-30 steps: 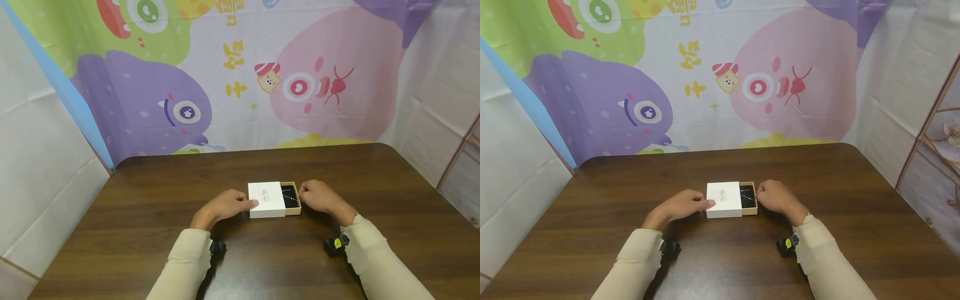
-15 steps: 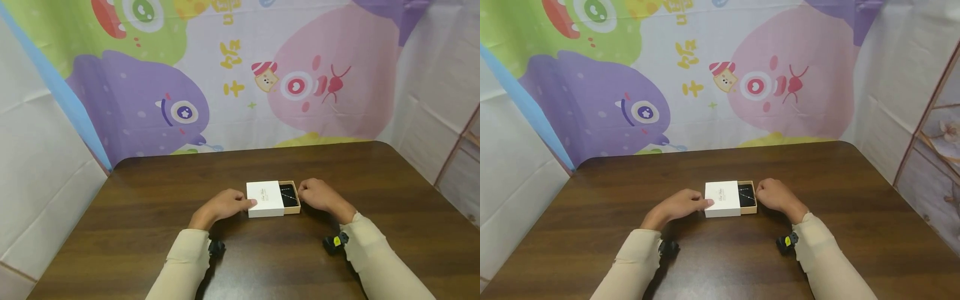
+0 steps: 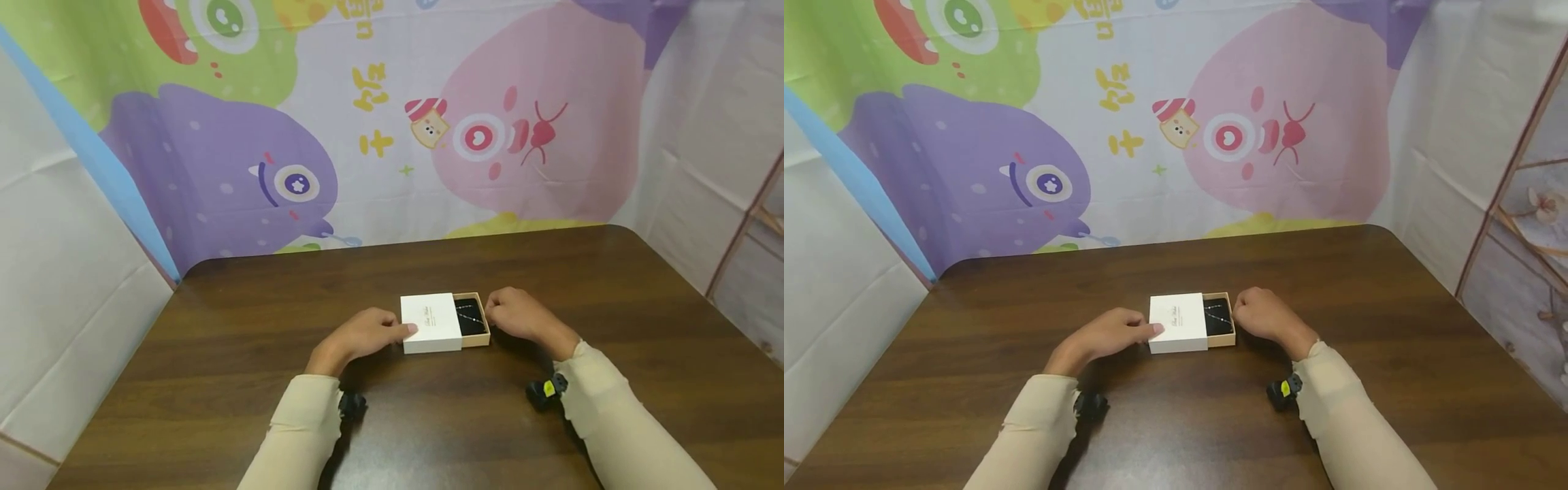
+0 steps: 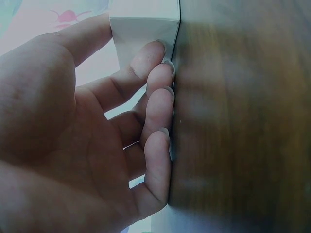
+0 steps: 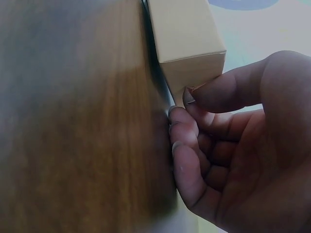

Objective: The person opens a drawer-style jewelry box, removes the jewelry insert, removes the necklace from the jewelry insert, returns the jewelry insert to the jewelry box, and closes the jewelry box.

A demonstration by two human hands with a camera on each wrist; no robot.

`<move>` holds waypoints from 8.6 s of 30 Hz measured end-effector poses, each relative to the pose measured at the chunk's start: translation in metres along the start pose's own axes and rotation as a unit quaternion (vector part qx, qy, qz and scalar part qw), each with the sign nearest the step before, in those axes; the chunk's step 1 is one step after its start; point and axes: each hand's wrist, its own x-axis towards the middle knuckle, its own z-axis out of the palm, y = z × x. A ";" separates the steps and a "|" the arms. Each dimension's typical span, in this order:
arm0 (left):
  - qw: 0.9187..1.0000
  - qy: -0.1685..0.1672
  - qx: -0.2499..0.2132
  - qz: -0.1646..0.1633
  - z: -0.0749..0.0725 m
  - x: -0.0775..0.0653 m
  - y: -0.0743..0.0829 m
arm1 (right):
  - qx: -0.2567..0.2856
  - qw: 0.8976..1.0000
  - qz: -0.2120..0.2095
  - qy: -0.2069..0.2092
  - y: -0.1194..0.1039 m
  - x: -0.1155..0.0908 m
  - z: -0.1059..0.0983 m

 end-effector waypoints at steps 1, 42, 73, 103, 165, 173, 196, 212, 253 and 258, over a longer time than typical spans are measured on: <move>1.000 0.001 -0.001 -0.001 0.000 0.000 0.000 | 0.001 1.000 -0.001 0.000 0.000 0.000 -0.001; 1.000 0.001 0.012 -0.001 0.000 -0.001 -0.001 | 0.038 0.999 0.028 -0.018 0.000 -0.004 -0.002; 1.000 -0.001 0.021 0.005 -0.003 0.000 0.003 | 0.068 0.997 0.035 -0.019 0.003 -0.002 -0.006; 1.000 0.002 0.007 -0.010 0.003 0.000 0.001 | 0.075 0.996 0.032 -0.024 0.009 -0.004 -0.005; 0.999 -0.007 0.035 0.010 0.001 0.003 0.001 | 0.134 0.989 0.048 -0.027 0.022 -0.004 -0.010; 0.999 -0.008 0.042 0.017 0.002 0.003 0.000 | 0.145 0.987 0.059 -0.030 0.020 -0.005 -0.011; 0.999 -0.005 0.050 0.014 0.002 0.003 0.002 | 0.177 0.982 0.060 -0.021 0.026 -0.005 -0.010; 0.999 -0.004 0.047 0.017 0.002 0.002 0.001 | 0.176 0.982 0.071 -0.018 0.027 -0.005 -0.010; 0.998 -0.005 0.052 0.018 0.003 0.002 0.002 | 0.197 0.978 0.068 -0.011 0.033 -0.007 -0.014; 0.999 -0.004 0.050 0.019 0.002 0.002 0.002 | 0.203 0.977 0.069 -0.010 0.034 -0.007 -0.013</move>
